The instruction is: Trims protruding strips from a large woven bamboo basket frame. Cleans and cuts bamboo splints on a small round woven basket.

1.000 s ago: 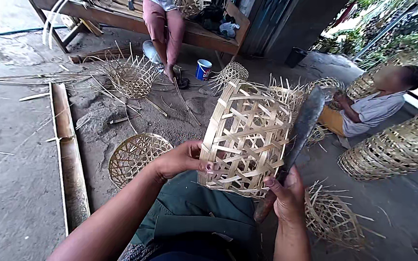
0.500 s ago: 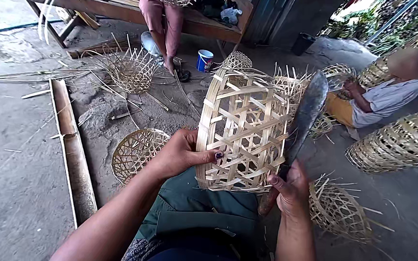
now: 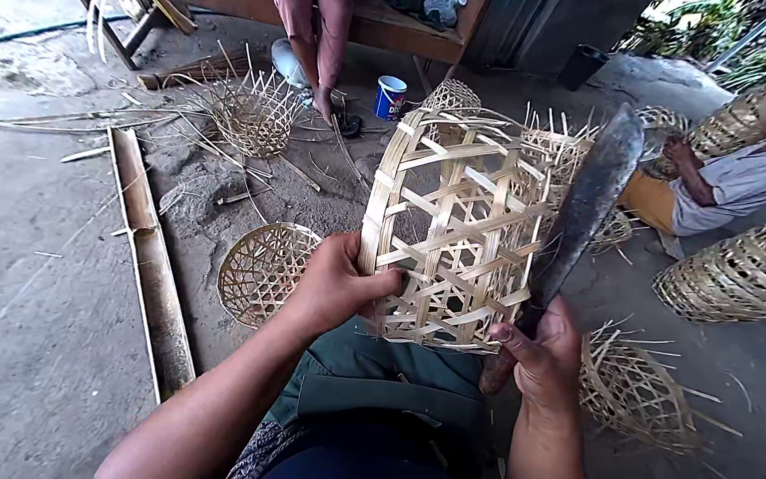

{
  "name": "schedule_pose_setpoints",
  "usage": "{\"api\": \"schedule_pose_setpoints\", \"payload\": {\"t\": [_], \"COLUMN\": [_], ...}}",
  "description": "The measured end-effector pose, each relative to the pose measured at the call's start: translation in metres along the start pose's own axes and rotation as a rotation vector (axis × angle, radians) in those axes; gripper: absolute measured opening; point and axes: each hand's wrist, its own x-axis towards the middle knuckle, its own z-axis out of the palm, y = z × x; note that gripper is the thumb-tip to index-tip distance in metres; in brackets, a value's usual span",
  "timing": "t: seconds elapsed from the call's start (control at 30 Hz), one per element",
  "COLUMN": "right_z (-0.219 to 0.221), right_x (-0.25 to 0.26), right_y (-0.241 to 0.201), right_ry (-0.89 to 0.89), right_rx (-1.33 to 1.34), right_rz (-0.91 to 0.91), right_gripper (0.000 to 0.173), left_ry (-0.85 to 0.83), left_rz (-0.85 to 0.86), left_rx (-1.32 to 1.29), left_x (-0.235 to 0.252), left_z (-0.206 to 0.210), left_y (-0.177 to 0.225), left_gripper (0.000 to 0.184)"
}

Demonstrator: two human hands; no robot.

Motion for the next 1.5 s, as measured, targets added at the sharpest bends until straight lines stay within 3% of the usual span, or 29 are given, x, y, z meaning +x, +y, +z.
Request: {"api": "schedule_pose_setpoints", "payload": {"t": [0.1, 0.17, 0.27, 0.3, 0.37, 0.47, 0.53, 0.6, 0.67, 0.73, 0.83, 1.0, 1.13, 1.5], "right_z": [0.008, 0.011, 0.003, -0.002, -0.011, -0.021, -0.024, -0.026, -0.029, -0.029, -0.021, 0.001, 0.011, 0.016], "right_x": [-0.001, -0.004, -0.006, -0.007, -0.01, -0.009, -0.005, 0.003, 0.006, 0.004, -0.004, -0.014, -0.013, -0.012], "right_y": [0.0, -0.003, -0.006, -0.005, 0.001, 0.004, -0.001, -0.01, -0.025, -0.04, -0.053, -0.053, -0.056, -0.052], "right_ry": [0.007, 0.014, 0.025, 0.022, 0.015, 0.017, 0.086, 0.221, 0.265, 0.206, 0.001, -0.156, -0.142, -0.101], "right_rx": [-0.023, -0.047, -0.016, 0.003, 0.036, 0.064, -0.008, -0.242, -0.371, -0.294, -0.111, 0.199, 0.389, 0.358], "right_rz": [0.008, 0.001, -0.022, -0.021, -0.018, -0.003, 0.022, 0.03, 0.026, -0.024, -0.058, 0.085, 0.193, 0.18], "right_gripper": [0.093, 0.091, 0.084, 0.083, 0.081, 0.077, 0.074, 0.07, 0.055, 0.049, 0.053, 0.056, 0.044, 0.04], "left_ry": [0.23, 0.206, -0.255, -0.405, -0.532, -0.582, -0.503, -0.355, -0.285, -0.284, -0.264, -0.127, -0.137, -0.177], "left_rz": [-0.063, -0.063, -0.076, -0.082, -0.099, -0.023, 0.002, 0.02, 0.058, 0.09, 0.137, 0.27, 0.291, 0.242], "left_rx": [0.261, 0.154, -0.489, -0.568, -0.54, -0.531, -0.55, -0.46, -0.398, -0.376, -0.336, -0.063, -0.044, -0.096], "left_x": [0.004, 0.005, 0.005, 0.007, 0.01, 0.02, 0.026, 0.029, 0.028, 0.022, 0.007, -0.003, -0.009, -0.006], "left_z": [0.01, 0.008, -0.011, -0.015, -0.019, -0.022, -0.014, 0.005, 0.03, 0.055, 0.077, 0.084, 0.088, 0.092], "left_y": [-0.006, -0.009, -0.014, -0.019, -0.022, -0.007, 0.012, 0.025, 0.026, 0.017, 0.008, 0.002, -0.003, -0.007], "left_gripper": [0.016, 0.015, 0.004, 0.009, 0.021, 0.054, 0.042, 0.048, 0.05, 0.042, 0.033, 0.023, 0.019, 0.028]}}
